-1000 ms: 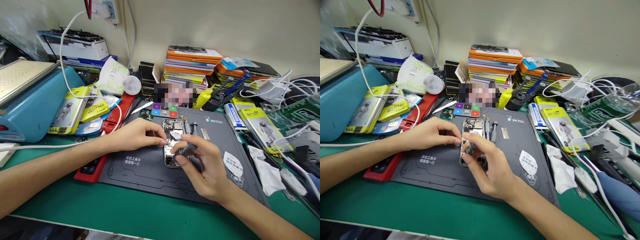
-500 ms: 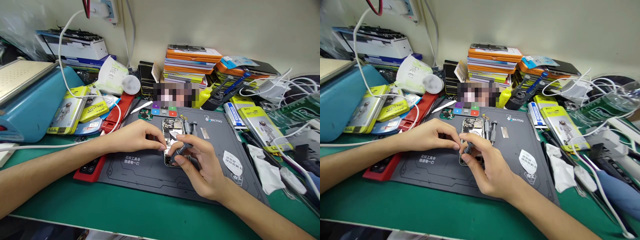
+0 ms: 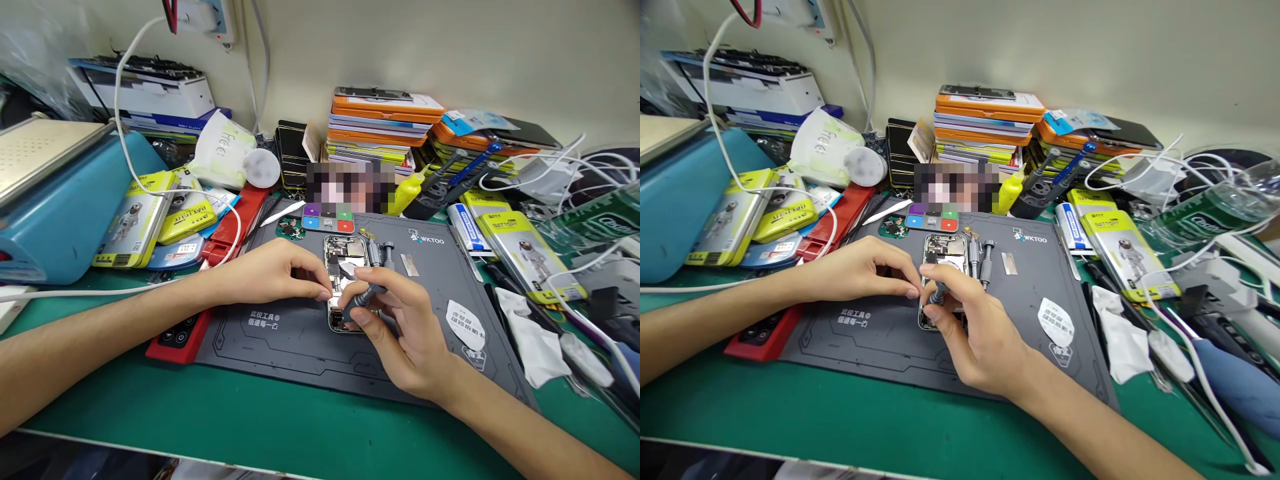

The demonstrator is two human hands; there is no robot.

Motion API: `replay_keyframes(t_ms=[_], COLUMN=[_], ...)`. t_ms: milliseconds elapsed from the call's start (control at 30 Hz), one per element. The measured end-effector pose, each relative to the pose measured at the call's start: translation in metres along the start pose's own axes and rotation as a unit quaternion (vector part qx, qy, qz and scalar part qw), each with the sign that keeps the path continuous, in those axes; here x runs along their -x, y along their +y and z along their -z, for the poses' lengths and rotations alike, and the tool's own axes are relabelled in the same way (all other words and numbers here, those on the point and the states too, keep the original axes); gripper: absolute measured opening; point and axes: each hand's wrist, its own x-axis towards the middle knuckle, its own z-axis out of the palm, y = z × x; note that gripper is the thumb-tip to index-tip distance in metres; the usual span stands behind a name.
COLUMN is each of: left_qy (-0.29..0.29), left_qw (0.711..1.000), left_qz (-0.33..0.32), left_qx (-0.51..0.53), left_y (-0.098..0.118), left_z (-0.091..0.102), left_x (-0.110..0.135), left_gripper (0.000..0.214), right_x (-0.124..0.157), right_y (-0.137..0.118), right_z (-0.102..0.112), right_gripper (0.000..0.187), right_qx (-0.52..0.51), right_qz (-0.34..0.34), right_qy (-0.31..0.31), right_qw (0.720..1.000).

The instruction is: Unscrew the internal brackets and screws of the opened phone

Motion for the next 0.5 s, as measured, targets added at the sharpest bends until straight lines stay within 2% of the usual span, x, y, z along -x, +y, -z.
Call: replay_keyframes(t_ms=[500], left_qy=[0.005], left_qw=[1.000], left_qz=[-0.003], left_qx=[-0.007], left_y=[-0.0009], left_z=[0.0001], left_x=[0.0006], left_gripper=[0.012], right_x=[-0.0011], right_y=[0.0010], right_z=[0.0018], right_gripper=[0.064], right_qx=[0.019], right_qz=[0.028], right_qy=[-0.014], right_qw=[0.999])
